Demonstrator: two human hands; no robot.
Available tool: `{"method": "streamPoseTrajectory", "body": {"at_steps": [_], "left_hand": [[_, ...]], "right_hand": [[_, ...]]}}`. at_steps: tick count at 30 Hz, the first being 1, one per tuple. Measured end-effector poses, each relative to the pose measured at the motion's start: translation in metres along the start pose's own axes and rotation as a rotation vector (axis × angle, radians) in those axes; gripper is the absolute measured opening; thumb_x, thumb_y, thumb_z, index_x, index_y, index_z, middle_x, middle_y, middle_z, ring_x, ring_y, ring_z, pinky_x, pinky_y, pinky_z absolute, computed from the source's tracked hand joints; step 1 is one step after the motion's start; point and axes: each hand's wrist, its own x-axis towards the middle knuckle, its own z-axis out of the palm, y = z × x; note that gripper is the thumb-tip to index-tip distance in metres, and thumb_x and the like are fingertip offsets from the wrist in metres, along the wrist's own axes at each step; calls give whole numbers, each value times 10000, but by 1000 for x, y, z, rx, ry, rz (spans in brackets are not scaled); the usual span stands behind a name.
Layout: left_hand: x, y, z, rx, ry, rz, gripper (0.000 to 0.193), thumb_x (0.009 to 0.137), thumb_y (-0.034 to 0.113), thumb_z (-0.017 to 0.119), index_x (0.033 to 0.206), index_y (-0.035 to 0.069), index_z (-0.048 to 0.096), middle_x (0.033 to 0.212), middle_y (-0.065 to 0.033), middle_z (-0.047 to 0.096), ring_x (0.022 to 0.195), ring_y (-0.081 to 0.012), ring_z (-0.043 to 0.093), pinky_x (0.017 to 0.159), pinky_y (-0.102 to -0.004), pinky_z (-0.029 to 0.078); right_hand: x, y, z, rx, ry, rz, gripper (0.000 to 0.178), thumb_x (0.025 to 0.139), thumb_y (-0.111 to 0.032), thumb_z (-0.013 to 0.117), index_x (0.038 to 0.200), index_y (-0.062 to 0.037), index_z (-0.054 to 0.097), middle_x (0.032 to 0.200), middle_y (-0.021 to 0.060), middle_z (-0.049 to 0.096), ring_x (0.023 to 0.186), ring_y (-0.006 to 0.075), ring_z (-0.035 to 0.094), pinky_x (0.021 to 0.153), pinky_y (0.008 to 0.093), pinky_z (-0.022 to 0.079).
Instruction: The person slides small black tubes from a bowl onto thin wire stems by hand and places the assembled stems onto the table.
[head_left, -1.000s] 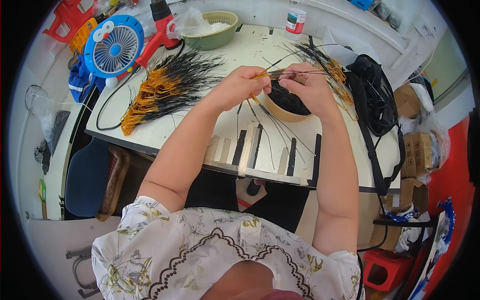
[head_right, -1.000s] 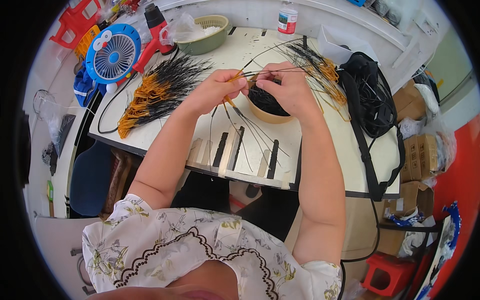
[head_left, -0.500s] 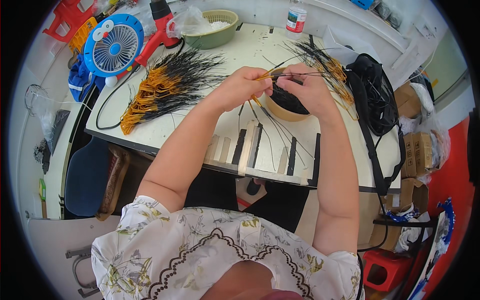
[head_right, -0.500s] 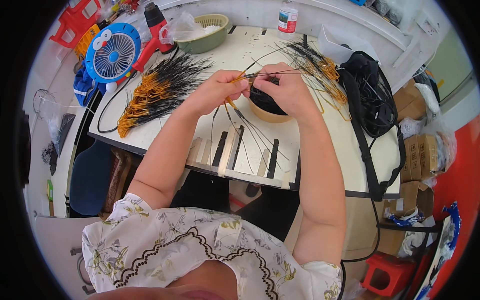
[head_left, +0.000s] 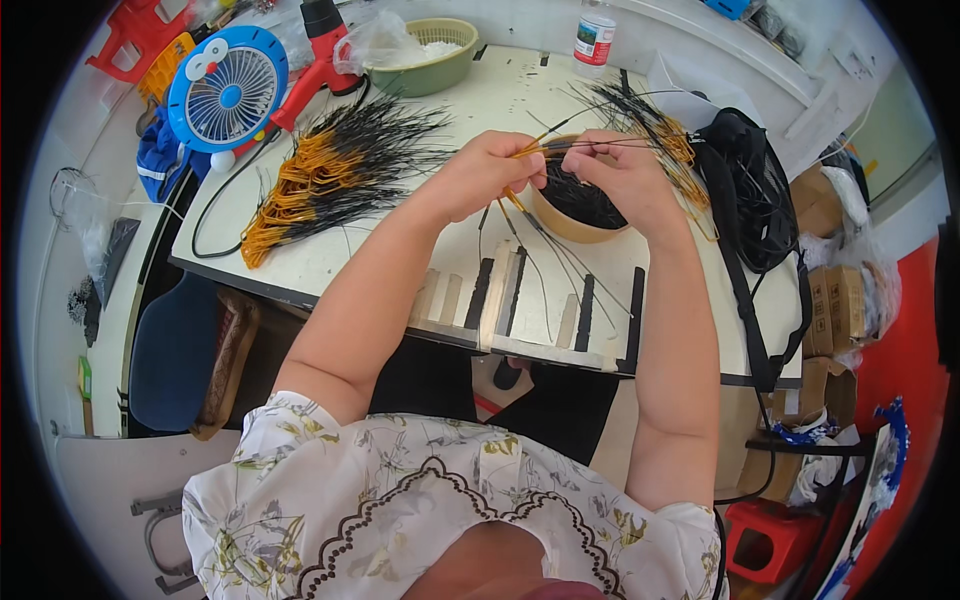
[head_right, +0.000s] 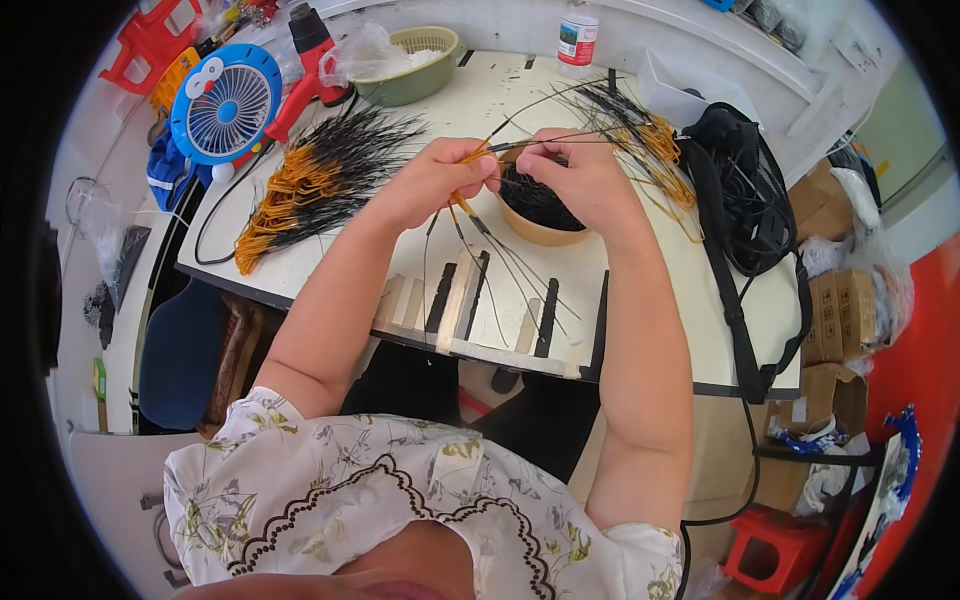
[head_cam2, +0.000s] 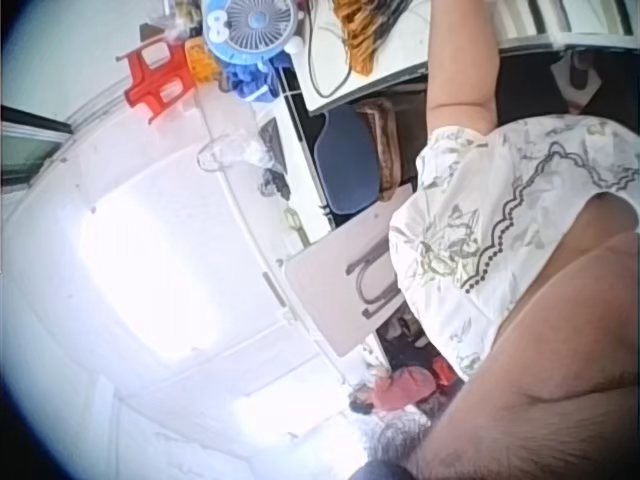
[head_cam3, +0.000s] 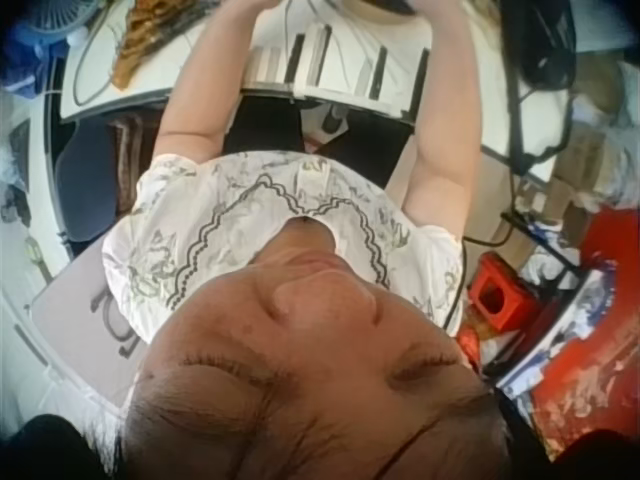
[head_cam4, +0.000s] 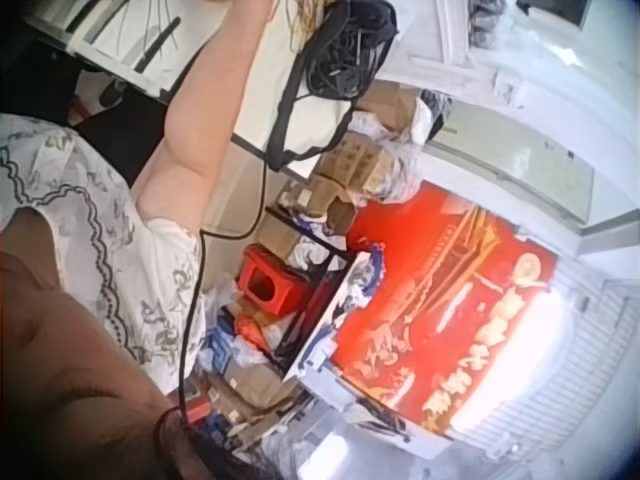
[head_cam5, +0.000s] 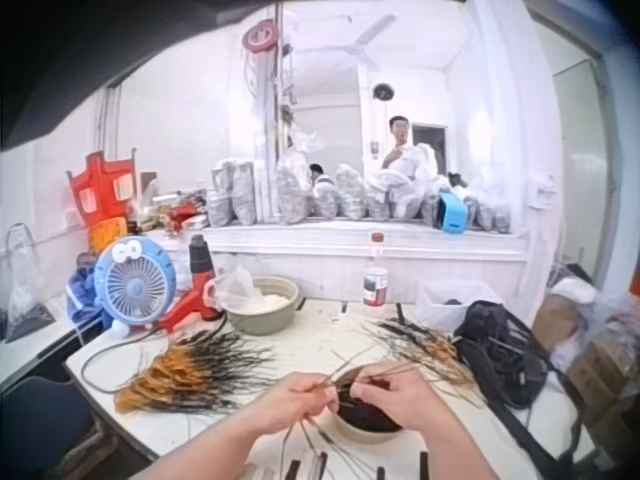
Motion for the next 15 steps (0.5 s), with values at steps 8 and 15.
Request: {"method": "streamPoseTrajectory", "body": {"at_steps": [8,15], "left_hand": [[-2,2,3,0,32,0,201,913,185,527,827,32,625,679,33,530,594,-52,403,534,-221,339],[1,-2,5,31,2,12,192,912,180,529,850,32,634,721,23,572,611,-54,414,548,-223,354]], "right_hand": [[-1,-8,10,115,31,59,65,814,-64,628,790,-16,592,741,-13,560,706,64,497,661,210,414],[3,4,8,-21,0,-30,70,792,-53,634,777,-23,572,742,-11,567,715,66,503,674,220,421]]}}
